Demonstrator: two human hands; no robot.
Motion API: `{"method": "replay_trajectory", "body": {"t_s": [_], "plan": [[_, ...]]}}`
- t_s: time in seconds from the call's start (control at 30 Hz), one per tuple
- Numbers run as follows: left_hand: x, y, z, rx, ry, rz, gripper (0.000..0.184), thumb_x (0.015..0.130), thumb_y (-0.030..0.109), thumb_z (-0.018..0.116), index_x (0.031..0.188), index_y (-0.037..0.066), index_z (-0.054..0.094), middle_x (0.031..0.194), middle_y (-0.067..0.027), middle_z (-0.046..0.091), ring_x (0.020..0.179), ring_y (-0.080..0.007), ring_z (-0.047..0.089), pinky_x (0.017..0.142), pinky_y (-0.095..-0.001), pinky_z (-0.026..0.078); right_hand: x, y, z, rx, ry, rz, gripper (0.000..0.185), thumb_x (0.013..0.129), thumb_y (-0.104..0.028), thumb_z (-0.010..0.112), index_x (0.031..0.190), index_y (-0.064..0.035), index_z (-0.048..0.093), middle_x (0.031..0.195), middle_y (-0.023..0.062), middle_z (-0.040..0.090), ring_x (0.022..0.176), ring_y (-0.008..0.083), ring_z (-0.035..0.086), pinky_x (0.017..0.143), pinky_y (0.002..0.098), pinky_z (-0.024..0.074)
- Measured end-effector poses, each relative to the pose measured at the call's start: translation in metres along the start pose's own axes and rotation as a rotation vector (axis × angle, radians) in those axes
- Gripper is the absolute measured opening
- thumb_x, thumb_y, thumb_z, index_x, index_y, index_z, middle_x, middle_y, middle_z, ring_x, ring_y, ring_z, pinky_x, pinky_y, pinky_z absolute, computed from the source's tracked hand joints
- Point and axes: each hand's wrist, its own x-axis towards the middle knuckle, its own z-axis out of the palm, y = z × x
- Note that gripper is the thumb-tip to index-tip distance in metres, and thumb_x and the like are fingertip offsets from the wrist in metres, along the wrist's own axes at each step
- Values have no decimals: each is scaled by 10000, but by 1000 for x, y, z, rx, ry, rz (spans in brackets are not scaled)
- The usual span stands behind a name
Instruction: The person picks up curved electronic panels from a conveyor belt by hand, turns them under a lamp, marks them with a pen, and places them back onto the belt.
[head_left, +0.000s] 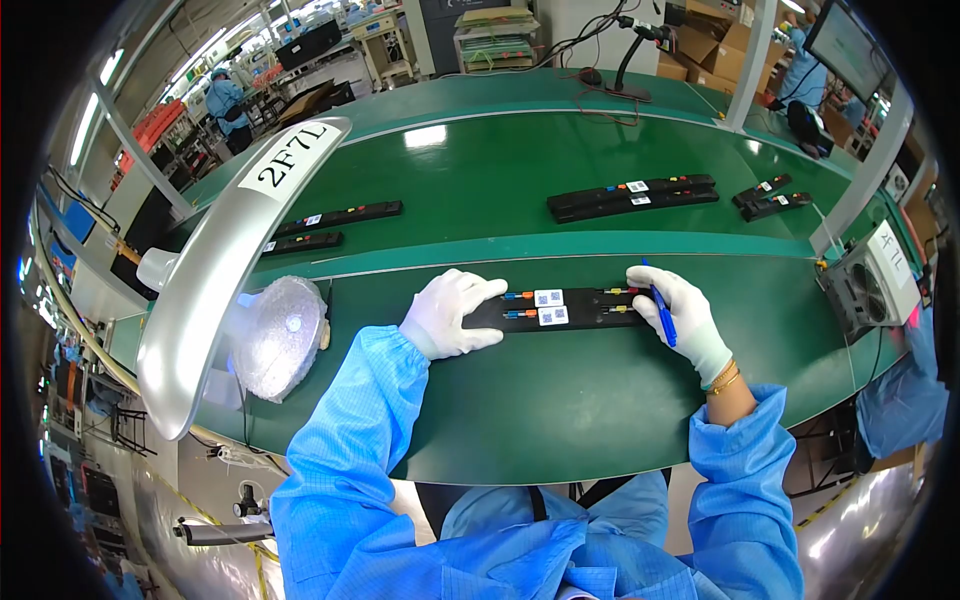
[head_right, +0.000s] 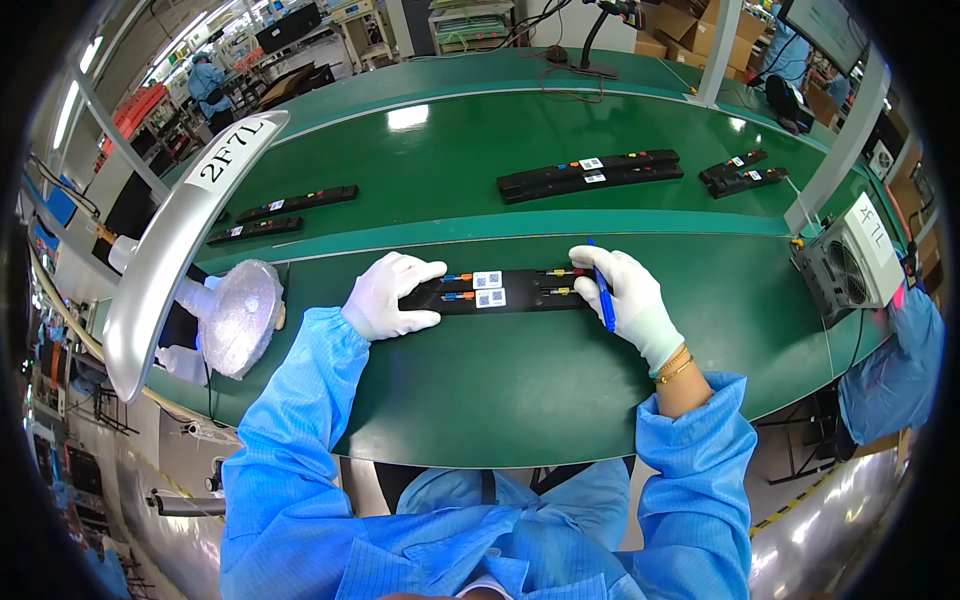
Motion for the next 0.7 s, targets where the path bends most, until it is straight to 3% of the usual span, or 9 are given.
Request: {"method": "replay_trajectory", "body": {"t_s": [0.7], "plan": [[0,0,0,-10,2,2,643,697,310,799,1283,112,623,1168,-121,645,1107,-314,580,988,-422,479,0,-1,0,1,-2,5,334,886,-173,704,1208,-151,617,1008,59,700,923,280,646,837,373,531]]}}
